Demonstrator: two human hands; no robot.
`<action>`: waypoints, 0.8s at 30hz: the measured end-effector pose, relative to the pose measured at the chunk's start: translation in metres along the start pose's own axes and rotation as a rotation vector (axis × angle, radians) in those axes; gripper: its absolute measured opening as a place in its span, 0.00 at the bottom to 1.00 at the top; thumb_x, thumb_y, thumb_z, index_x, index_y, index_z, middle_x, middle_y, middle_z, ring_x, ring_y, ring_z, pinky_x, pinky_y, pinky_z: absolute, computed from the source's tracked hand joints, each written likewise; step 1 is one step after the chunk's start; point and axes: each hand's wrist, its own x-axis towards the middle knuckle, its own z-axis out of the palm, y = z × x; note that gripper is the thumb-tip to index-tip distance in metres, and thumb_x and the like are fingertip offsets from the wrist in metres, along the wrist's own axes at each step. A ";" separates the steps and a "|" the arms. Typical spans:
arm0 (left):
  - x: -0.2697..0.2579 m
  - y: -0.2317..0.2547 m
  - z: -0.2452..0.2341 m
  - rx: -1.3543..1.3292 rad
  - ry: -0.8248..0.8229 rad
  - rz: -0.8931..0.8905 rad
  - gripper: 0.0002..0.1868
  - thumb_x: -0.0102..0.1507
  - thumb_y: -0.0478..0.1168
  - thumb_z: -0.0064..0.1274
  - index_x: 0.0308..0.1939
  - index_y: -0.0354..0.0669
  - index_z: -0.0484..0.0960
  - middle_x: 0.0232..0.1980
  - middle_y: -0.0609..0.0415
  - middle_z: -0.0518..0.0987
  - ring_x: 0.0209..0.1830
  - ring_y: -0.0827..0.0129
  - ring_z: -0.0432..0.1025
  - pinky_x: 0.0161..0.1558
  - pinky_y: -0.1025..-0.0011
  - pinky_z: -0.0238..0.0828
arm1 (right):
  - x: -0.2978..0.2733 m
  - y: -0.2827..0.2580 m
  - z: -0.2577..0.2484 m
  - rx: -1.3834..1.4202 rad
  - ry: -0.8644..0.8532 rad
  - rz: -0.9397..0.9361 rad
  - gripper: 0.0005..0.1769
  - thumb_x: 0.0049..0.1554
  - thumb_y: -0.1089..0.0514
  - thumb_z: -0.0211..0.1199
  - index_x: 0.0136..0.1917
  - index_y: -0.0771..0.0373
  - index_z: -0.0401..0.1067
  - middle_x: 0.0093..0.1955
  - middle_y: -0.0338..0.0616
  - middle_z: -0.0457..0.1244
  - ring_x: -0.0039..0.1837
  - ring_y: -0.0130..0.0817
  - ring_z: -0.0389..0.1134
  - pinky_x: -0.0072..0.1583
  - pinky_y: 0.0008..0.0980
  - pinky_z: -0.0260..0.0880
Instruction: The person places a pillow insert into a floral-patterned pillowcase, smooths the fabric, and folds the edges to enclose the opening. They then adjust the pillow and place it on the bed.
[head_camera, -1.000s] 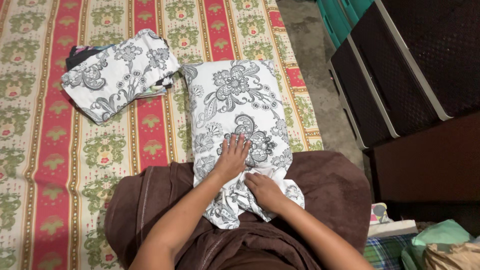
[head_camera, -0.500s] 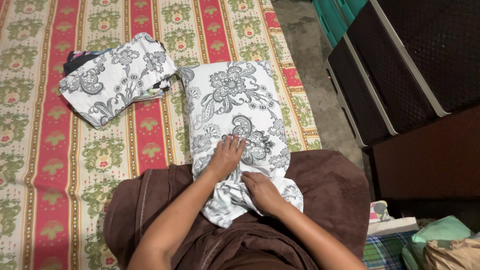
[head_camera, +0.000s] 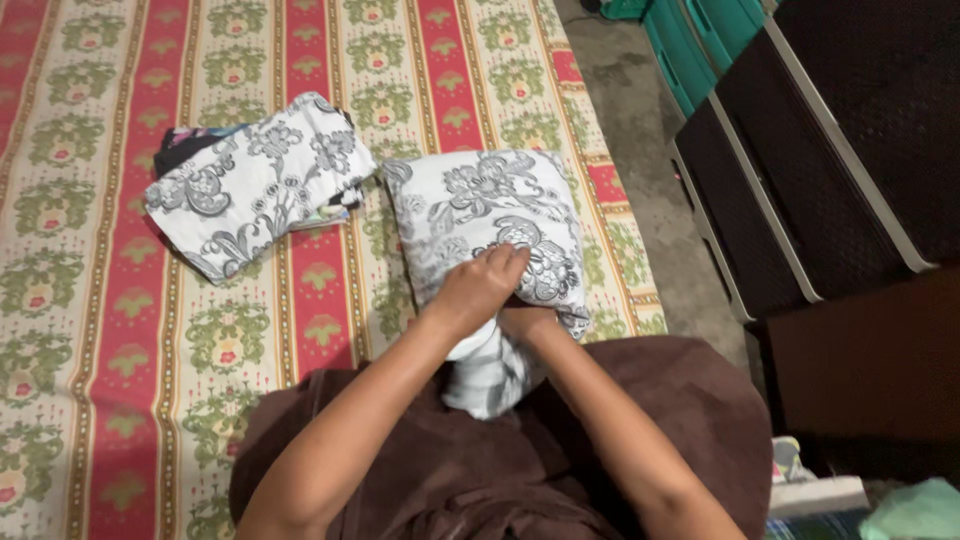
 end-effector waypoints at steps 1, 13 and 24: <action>0.001 -0.001 -0.001 0.015 0.023 0.019 0.22 0.60 0.31 0.48 0.60 0.35 0.76 0.55 0.43 0.79 0.50 0.54 0.80 0.43 0.62 0.81 | 0.025 0.010 0.002 0.009 0.042 0.032 0.34 0.60 0.53 0.50 0.77 0.66 0.56 0.78 0.63 0.50 0.78 0.56 0.52 0.74 0.49 0.50; -0.124 0.049 0.085 -0.107 0.040 -0.141 0.22 0.65 0.31 0.46 0.63 0.26 0.73 0.68 0.33 0.72 0.71 0.41 0.65 0.68 0.54 0.65 | 0.142 0.038 -0.024 -0.013 0.184 0.140 0.32 0.61 0.50 0.50 0.75 0.66 0.58 0.76 0.61 0.52 0.78 0.55 0.52 0.75 0.49 0.49; 0.003 -0.072 0.147 0.000 -0.271 -0.715 0.24 0.64 0.40 0.47 0.62 0.32 0.76 0.67 0.35 0.72 0.68 0.43 0.65 0.71 0.51 0.58 | 0.074 0.018 0.012 -0.061 0.163 0.105 0.31 0.62 0.47 0.50 0.73 0.66 0.59 0.75 0.59 0.53 0.77 0.53 0.53 0.76 0.50 0.48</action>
